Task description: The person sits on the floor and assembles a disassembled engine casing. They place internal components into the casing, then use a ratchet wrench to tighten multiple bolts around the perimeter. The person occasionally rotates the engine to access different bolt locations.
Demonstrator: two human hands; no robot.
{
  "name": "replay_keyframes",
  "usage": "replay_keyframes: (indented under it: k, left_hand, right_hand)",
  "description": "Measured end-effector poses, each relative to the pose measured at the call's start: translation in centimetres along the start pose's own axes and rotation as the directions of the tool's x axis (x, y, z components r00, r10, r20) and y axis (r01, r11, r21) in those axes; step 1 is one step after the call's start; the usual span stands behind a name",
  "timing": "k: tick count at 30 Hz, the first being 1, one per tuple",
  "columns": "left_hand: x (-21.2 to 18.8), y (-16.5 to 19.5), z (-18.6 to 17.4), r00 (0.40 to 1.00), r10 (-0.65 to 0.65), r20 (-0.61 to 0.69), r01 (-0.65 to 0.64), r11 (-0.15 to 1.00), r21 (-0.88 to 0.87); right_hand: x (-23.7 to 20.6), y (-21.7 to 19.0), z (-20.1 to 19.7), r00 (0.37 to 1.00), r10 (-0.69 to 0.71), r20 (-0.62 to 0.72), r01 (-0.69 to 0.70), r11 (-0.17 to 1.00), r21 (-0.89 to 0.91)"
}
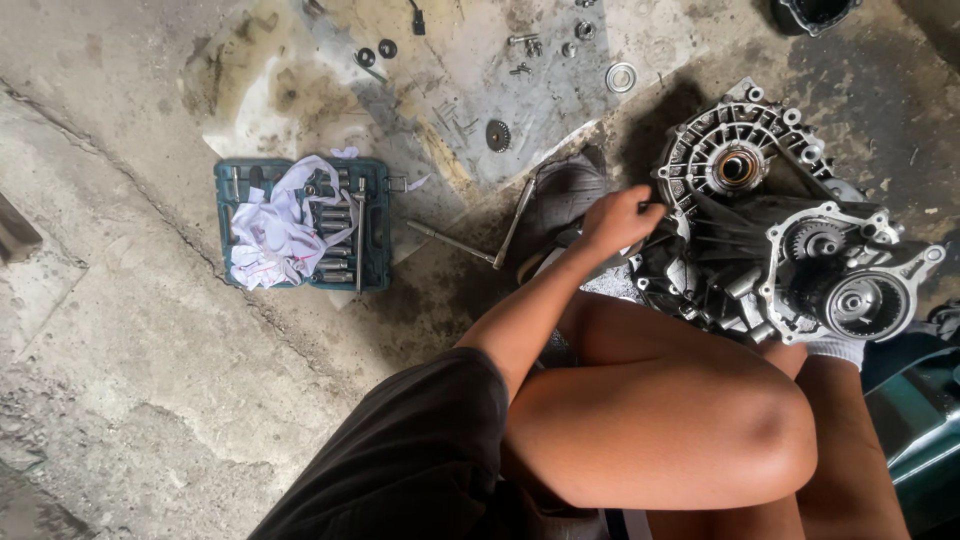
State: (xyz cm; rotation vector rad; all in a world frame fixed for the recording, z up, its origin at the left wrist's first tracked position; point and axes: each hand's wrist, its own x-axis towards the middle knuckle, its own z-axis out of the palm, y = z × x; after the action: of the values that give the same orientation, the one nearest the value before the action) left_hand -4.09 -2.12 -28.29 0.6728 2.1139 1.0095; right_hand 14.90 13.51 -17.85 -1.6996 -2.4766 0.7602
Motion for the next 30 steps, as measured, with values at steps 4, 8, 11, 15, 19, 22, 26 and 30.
replay_keyframes:
  k: [4,8,11,15,19,22,26,30]
  left_hand:
    - [-1.1,-2.7,-1.3,0.998,-0.028,-0.061,0.029,0.999,0.016]
    - [-3.0,-4.8,-3.1,0.997,0.064,-0.034,-0.06,0.992,0.106]
    - [-5.6,-6.1,-5.4,0.974,0.168,0.154,-0.193,0.968,0.16]
    - [-9.3,-8.0,-8.7,0.918,-0.101,0.384,-0.02,0.954,0.298]
    - [-13.6,-10.1,-12.2,0.949,-0.065,0.309,-0.085,0.89,0.449]
    - [-17.8,-12.0,-15.1,0.957,-0.157,0.245,0.014,0.866,0.5]
    - [-23.2,-13.8,-17.3,0.953,-0.249,0.17,0.128,0.845,0.52]
    - [-26.5,-14.4,-18.0,0.947,-0.299,0.119,0.195,0.828,0.526]
  right_hand:
    - [0.1,0.5,-0.1,1.0,-0.015,-0.007,0.015,1.0,0.002]
    - [-0.8,2.1,-0.6,0.998,-0.046,-0.051,0.047,0.999,0.019]
    - [-2.9,3.8,-0.4,0.98,-0.134,-0.145,0.143,0.988,0.054]
    - [-6.9,6.5,2.3,0.941,-0.294,-0.169,0.276,0.953,-0.121]
    - [-8.3,9.4,3.5,0.943,-0.221,-0.248,0.279,0.932,0.23]
    - [-8.5,10.5,3.3,0.984,0.05,-0.173,-0.026,0.99,0.138]
    - [-9.1,10.8,3.1,0.967,-0.062,-0.248,0.081,0.994,0.07]
    - [-10.0,11.2,3.3,0.943,-0.085,-0.322,0.143,0.977,0.16]
